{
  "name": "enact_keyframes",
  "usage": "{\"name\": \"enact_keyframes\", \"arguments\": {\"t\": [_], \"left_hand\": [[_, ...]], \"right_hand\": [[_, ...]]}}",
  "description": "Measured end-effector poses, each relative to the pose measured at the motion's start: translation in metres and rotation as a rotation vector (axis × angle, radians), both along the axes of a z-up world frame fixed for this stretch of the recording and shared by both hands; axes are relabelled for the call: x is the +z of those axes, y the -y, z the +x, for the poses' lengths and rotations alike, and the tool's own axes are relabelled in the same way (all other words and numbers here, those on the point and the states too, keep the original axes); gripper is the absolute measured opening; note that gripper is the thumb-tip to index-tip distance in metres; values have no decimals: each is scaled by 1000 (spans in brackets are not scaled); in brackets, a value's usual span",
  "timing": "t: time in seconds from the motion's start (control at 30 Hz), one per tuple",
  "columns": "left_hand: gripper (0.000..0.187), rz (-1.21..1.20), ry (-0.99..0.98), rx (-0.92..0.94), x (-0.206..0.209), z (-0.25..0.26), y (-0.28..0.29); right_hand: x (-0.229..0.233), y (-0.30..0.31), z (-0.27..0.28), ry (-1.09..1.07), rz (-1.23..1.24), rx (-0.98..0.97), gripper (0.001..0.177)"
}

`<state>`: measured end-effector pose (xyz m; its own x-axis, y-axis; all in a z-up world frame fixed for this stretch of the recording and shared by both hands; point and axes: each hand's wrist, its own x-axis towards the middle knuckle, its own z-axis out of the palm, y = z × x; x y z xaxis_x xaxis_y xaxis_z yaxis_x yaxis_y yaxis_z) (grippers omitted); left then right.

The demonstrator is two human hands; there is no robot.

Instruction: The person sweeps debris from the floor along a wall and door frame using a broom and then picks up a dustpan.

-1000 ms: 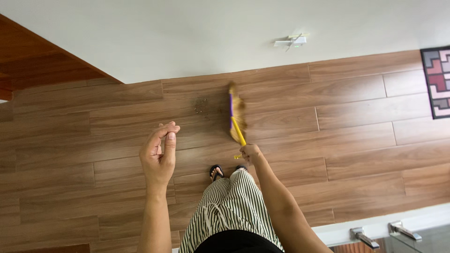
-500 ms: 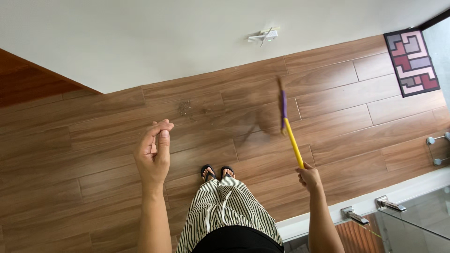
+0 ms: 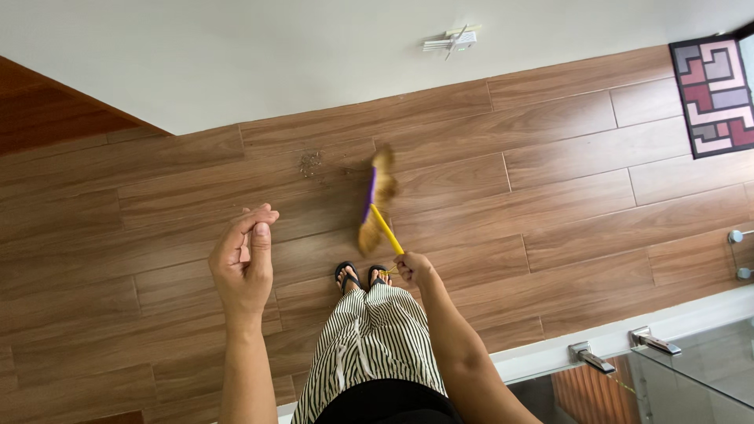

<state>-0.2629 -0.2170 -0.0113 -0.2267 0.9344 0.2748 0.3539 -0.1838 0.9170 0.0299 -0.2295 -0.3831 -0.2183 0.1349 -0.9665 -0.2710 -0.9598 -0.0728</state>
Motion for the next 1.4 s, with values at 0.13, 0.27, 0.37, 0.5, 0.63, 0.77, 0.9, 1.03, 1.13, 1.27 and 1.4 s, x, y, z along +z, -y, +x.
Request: {"name": "enact_keyframes", "arguments": {"t": [0.13, 0.27, 0.37, 0.5, 0.63, 0.77, 0.9, 1.03, 1.13, 1.27, 1.4], "left_hand": [[12, 3, 10, -17, 3, 9, -5], [11, 27, 60, -57, 4, 18, -13], [11, 32, 33, -78, 5, 25, -20], [12, 44, 66, -117, 4, 34, -26], [12, 32, 31, -131, 0, 40, -22], [10, 19, -2, -140, -5, 43, -16], [9, 16, 7, -155, -8, 44, -12], [9, 2, -22, -150, -8, 48, -12], [10, -19, 20, -190, -2, 51, -11], [13, 11, 51, -277, 6, 41, -20], [15, 11, 48, -351, 5, 25, -25]], "right_hand": [[14, 1, 53, 30, 189, 6, 13], [62, 41, 158, 300, 284, -112, 50], [115, 78, 211, 531, 303, -29, 50], [121, 98, 246, 708, 195, 17, 53], [57, 87, 228, 713, 126, -191, 40], [5, 67, 154, 529, 92, -143, 21], [-9, 43, 65, 301, 87, -47, 15], [0, 33, 55, 173, 108, 19, 5], [17, 54, 90, 315, 244, -51, 28], [53, 111, 149, 539, 309, -56, 37], [66, 169, 150, 749, 397, -48, 40]]}}
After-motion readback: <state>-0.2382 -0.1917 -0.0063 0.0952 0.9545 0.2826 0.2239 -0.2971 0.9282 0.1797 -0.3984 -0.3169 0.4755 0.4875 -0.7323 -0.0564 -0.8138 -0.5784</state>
